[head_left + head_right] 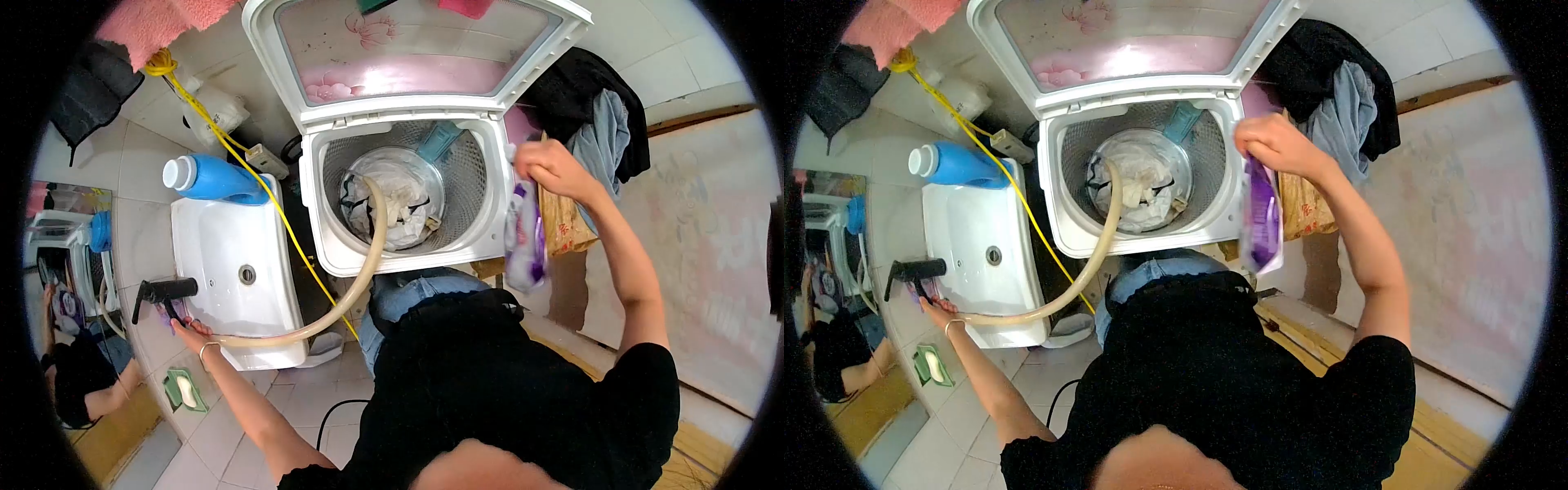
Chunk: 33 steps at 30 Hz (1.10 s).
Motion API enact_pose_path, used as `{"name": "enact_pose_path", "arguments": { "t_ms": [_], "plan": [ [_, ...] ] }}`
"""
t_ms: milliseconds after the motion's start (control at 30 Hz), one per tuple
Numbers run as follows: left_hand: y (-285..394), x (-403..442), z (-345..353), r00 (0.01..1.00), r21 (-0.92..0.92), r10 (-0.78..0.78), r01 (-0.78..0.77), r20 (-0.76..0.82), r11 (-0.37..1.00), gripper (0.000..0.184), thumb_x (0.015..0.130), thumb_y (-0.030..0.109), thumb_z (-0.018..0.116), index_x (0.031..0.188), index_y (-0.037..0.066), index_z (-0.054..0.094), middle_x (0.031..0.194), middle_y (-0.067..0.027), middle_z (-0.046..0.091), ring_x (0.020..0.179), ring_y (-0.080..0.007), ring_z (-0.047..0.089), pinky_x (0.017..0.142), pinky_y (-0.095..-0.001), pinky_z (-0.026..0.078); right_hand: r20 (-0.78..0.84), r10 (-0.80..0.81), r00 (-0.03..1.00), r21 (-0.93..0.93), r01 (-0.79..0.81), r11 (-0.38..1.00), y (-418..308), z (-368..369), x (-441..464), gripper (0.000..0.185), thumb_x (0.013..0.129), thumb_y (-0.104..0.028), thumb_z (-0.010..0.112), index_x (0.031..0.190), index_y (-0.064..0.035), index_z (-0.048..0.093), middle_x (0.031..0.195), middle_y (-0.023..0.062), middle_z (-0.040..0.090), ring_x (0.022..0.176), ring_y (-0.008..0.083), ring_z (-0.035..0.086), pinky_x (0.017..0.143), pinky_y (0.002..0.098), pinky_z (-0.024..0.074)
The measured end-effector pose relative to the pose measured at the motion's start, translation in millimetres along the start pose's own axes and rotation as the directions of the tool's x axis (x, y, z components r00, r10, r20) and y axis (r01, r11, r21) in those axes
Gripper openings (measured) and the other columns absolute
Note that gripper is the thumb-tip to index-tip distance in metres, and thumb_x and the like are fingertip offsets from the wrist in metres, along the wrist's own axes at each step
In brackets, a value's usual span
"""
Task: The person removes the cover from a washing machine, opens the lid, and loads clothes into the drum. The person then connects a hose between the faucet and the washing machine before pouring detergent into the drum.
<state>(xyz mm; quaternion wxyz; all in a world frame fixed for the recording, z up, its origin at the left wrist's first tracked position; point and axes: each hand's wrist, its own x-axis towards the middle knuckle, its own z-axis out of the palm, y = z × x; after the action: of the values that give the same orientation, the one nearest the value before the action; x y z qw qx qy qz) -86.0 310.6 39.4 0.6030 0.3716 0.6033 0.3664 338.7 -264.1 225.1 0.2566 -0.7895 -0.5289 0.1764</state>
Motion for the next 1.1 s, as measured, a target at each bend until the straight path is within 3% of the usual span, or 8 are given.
{"name": "enact_pose_path", "arguments": {
  "t_ms": [167, 600, 700, 767, 800, 900, 1000, 1100],
  "plan": [
    [-1, 1, 0, 1.000, -0.003, 0.025, -0.025, 0.004, 1.000, 0.046, 0.083, 0.060, 0.050, 0.069, 0.016, 0.046, 0.047, 0.0054, 0.031, 0.038, -0.0072, 0.026, 0.037, -0.0228, 0.021, 0.057, -0.044, 0.997, 0.121, 0.037, 0.992, 53, 55, 74, 0.016, 0.078, -0.015, 0.045, 0.073, -0.0014, 0.052, 0.067, 0.0133, 0.053, 0.063, 0.0293, 0.054, 0.061, 0.0375, 0.0431],
    [-1, 6, 0, 0.999, 0.002, -0.035, 0.035, -0.030, 0.999, 0.048, 0.082, 0.061, 0.050, 0.067, 0.017, 0.045, 0.048, 0.0053, 0.030, 0.038, -0.0076, 0.026, 0.036, -0.0230, 0.021, 0.336, 0.325, 0.884, 0.202, -0.405, 0.892, 122, 220, 85, 0.015, 0.079, -0.012, 0.046, 0.078, -0.0045, 0.059, 0.070, 0.0124, 0.060, 0.068, 0.0254, 0.058, 0.067, 0.0368, 0.0458],
    [-1, -1, 3, 0.999, 0.018, 0.011, -0.010, -0.038, 1.000, 0.048, 0.081, 0.062, 0.051, 0.067, 0.017, 0.045, 0.048, 0.0054, 0.030, 0.039, -0.0075, 0.026, 0.037, -0.0231, 0.021, 0.367, 0.244, 0.898, 0.204, -0.333, 0.920, 123, 220, 77, 0.015, 0.077, -0.012, 0.050, 0.089, -0.0061, 0.057, 0.092, 0.0105, 0.062, 0.075, 0.0261, 0.059, 0.069, 0.0372, 0.0457],
    [-2, 3, 0, 0.999, 0.012, 0.002, -0.002, -0.037, 1.000, 0.048, 0.081, 0.062, 0.051, 0.067, 0.017, 0.045, 0.048, 0.0054, 0.030, 0.039, -0.0075, 0.026, 0.037, -0.0232, 0.021, 0.409, 0.218, 0.886, 0.140, -0.297, 0.945, 104, 212, 69, 0.044, 0.075, -0.015, 0.056, 0.118, -0.0148, 0.048, 0.128, 0.0132, 0.046, 0.087, 0.0279, 0.059, 0.078, 0.0363, 0.0465],
    [-3, 5, -1, 0.999, 0.000, -0.006, 0.006, -0.034, 1.000, 0.048, 0.081, 0.062, 0.052, 0.067, 0.017, 0.045, 0.048, 0.0054, 0.030, 0.039, -0.0074, 0.026, 0.037, -0.0233, 0.021, 0.412, 0.218, 0.885, 0.142, -0.298, 0.944, 93, 207, 66, 0.044, 0.075, -0.015, 0.056, 0.118, -0.0148, 0.048, 0.128, 0.0132, 0.046, 0.087, 0.0279, 0.059, 0.078, 0.0363, 0.0465],
    [-3, 4, -1, 1.000, 0.012, 0.000, 0.000, -0.031, 1.000, 0.048, 0.080, 0.062, 0.052, 0.067, 0.017, 0.045, 0.048, 0.0054, 0.030, 0.040, -0.0074, 0.027, 0.038, -0.0231, 0.021, 0.522, 0.275, 0.808, 0.110, -0.383, 0.917, 80, 197, 58, 0.088, 0.073, -0.024, 0.062, 0.145, -0.0283, 0.010, 0.147, 0.0262, 0.011, 0.121, 0.0400, 0.043, 0.100, 0.0393, 0.0379],
    [-2, -1, 3, 0.998, 0.029, 0.006, -0.004, -0.061, 1.000, 0.048, 0.081, 0.063, 0.052, 0.067, 0.017, 0.046, 0.048, 0.0054, 0.029, 0.040, -0.0075, 0.027, 0.038, -0.0228, 0.022, 0.663, 0.191, 0.724, 0.016, -0.268, 0.963, 79, 198, 46, 0.085, 0.076, -0.030, 0.060, 0.145, -0.0263, 0.011, 0.148, 0.0240, 0.012, 0.128, 0.0408, 0.035, 0.102, 0.0418, 0.0346],
    [-5, 3, 1, 0.999, 0.027, 0.030, -0.029, -0.036, 0.999, 0.048, 0.081, 0.063, 0.052, 0.067, 0.017, 0.045, 0.048, 0.0055, 0.029, 0.040, -0.0075, 0.026, 0.039, -0.0225, 0.022, 0.677, 0.145, 0.721, 0.158, -0.336, 0.929, 81, 203, 31, 0.066, 0.085, -0.038, 0.050, 0.143, -0.0194, 0.023, 0.147, 0.0214, 0.019, 0.130, 0.0367, 0.031, 0.107, 0.0408, 0.0272]
  ]
}}
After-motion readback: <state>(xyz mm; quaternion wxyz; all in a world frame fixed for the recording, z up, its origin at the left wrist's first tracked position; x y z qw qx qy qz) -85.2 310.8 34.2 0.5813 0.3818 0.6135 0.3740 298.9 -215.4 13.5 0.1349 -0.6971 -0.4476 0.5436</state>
